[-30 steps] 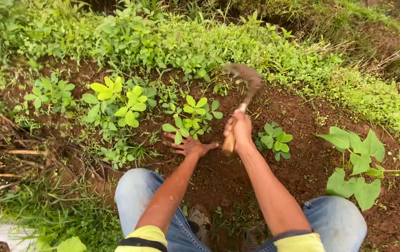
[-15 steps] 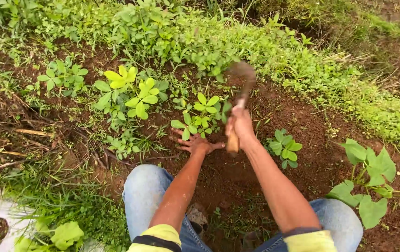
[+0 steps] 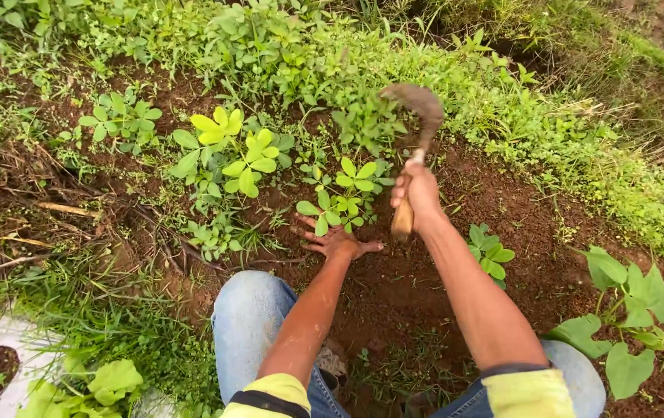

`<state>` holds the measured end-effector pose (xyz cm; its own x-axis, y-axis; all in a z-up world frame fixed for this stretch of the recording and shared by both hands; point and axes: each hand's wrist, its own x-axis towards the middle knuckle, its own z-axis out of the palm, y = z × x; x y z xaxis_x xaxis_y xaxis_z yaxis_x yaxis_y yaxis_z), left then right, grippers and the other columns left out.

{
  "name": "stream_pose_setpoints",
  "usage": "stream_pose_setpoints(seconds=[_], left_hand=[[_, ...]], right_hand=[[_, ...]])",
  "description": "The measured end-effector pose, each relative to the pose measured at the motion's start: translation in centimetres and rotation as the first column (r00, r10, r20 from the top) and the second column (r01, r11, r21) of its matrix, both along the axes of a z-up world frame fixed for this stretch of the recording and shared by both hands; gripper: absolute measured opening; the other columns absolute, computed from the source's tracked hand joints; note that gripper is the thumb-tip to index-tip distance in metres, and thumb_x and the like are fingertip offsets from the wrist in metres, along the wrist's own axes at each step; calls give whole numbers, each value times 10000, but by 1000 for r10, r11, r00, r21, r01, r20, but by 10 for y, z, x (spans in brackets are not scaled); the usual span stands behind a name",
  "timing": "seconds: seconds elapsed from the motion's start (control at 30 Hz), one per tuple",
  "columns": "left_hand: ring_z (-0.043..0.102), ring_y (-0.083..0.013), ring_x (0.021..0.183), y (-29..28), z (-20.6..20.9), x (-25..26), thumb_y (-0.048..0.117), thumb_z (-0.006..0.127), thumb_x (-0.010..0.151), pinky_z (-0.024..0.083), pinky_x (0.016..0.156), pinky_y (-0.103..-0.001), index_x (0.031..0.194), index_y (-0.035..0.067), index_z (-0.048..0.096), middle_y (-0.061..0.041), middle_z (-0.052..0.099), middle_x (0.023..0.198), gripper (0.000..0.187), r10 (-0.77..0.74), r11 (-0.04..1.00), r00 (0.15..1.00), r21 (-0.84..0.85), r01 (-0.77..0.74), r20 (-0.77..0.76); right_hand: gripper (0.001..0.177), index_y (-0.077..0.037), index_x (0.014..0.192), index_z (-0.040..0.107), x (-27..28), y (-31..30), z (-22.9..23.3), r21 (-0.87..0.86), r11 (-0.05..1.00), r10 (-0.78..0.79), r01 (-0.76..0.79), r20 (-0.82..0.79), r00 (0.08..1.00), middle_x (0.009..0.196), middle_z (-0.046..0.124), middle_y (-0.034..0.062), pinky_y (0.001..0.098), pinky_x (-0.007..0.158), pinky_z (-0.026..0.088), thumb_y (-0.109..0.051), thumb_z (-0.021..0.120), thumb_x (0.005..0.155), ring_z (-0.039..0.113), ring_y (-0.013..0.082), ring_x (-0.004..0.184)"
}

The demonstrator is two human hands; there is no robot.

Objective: The person uses a hand hoe to loosen the soil and remove weeds around small plants in a garden. They repeatedly strike the ground with the tool and pull out the uprooted weeds by hand.

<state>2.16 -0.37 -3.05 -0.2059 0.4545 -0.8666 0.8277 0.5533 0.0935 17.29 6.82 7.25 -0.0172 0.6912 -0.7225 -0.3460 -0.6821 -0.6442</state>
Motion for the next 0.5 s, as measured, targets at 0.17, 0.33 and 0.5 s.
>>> stream_pose_setpoints(seconds=[0.17, 0.33, 0.5], left_hand=[[-28, -619, 1491, 11, 26, 1, 860, 754, 573, 27, 1159, -756, 1632, 13, 37, -335, 30, 1665, 1533, -45, 998, 998, -37, 46, 35], [208, -569, 1456, 1, -6, -4, 911, 751, 442, 217, 1106, -742, 1616, 64, 167, -297, 230, 1599, 1561, -48, 999, 998, 16, 47, 30], [128, -535, 1518, 10, 36, 1, 907, 680, 583, 73, 1164, -768, 1622, 52, 201, -282, 174, 1662, 1429, -156, 986, 987, -58, 155, -26]], right_hand=[[155, -93, 1155, 433, 1, -13, -3, -41, 978, 204, -203, 29, 978, 725, 490, -24, 236, 344, 466, -226, 426, 1075, 485, 85, 461], [156, -85, 1176, 385, 6, 27, 2, 69, 996, 56, -63, 111, 992, 761, 465, -30, 212, 390, 486, -209, 388, 1081, 472, 62, 509], [224, -42, 1208, 401, -8, 38, -5, 28, 956, 289, -293, 94, 953, 702, 494, -21, 247, 349, 504, -220, 408, 1071, 517, 87, 460]])
